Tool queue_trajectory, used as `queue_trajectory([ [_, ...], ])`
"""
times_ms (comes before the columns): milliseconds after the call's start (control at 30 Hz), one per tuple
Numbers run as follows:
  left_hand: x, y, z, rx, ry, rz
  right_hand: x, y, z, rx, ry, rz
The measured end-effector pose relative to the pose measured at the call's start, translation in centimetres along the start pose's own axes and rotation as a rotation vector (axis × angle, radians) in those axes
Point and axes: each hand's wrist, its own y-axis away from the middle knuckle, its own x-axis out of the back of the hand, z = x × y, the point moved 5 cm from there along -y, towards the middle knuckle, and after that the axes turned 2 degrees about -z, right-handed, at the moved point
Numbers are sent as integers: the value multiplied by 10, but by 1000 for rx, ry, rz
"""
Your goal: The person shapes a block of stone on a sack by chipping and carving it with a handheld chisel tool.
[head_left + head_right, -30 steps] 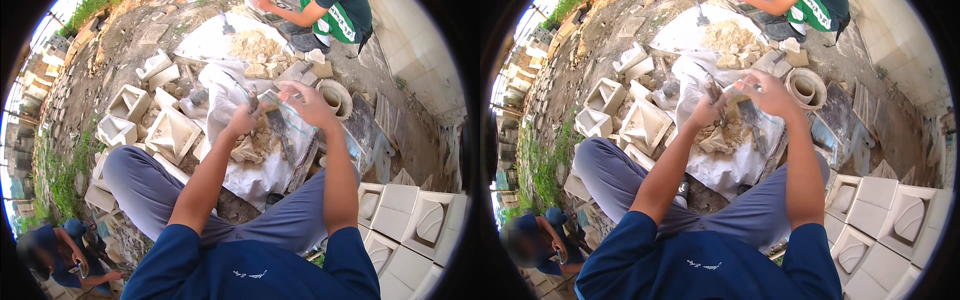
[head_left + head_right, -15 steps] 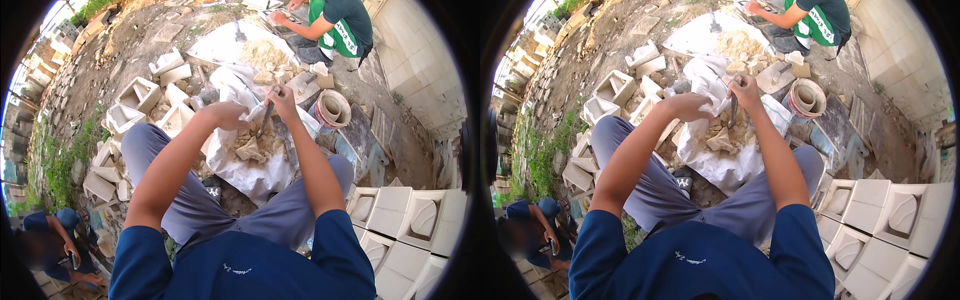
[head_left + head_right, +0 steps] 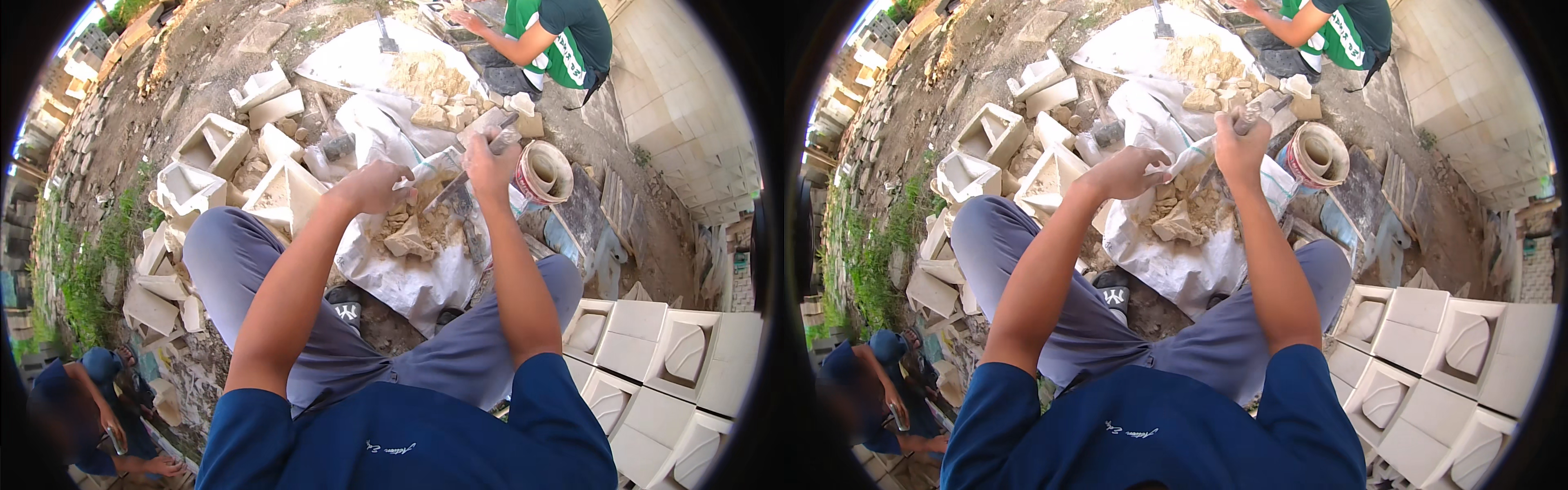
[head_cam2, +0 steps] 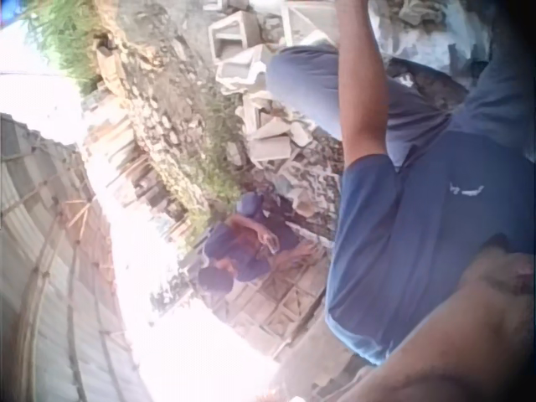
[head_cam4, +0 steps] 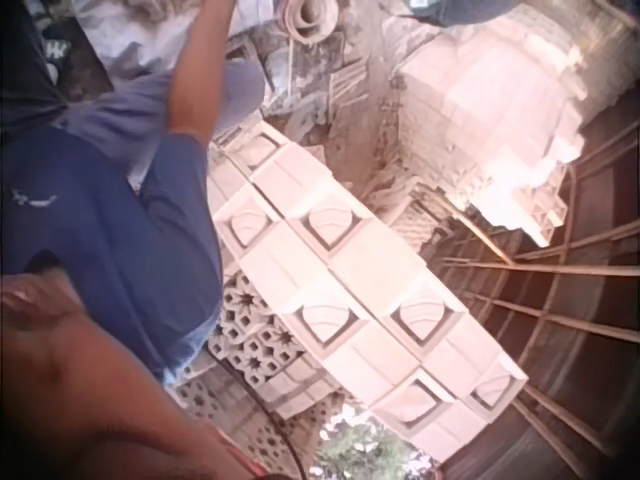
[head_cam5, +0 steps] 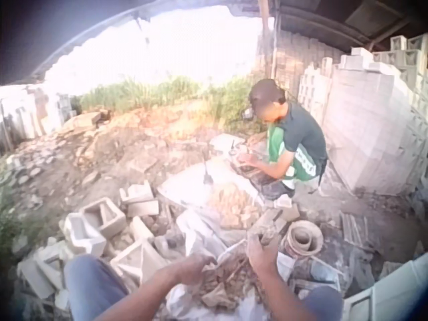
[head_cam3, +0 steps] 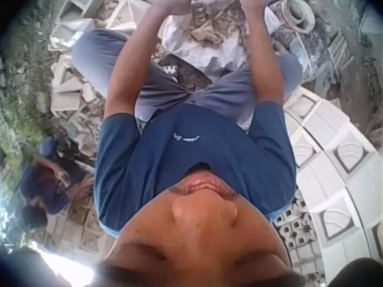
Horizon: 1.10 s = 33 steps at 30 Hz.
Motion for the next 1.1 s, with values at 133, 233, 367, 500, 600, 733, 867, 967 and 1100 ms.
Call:
queue_trajectory([
  [133,-7,-19,0,-17,-13,-18,21,12,36,59,258,92],
  [233,-17,-20,-20,-29,-49,-22,3,23,51,68,336,-64],
  [367,-9,-18,-14,4,-29,-109,1,13,32,1,204,-16],
  [500,-5,-22,-19,-2,20,-34,6,8,7,-15,156,38],
  [600,-14,-35,-15,8,-38,-72,32,11,66,25,348,43],
  [733,-22,-34,-24,27,-56,-150,28,1,58,-30,223,171],
  [867,-24,-32,-19,40,-27,-169,47,-14,40,-160,-303,33],
  [967,-23,-48,-1,-29,-25,-129,89,-14,90,-6,-70,152],
  [1100,-26,-36,-20,74,-73,-238,39,2,69,-48,131,120],
])
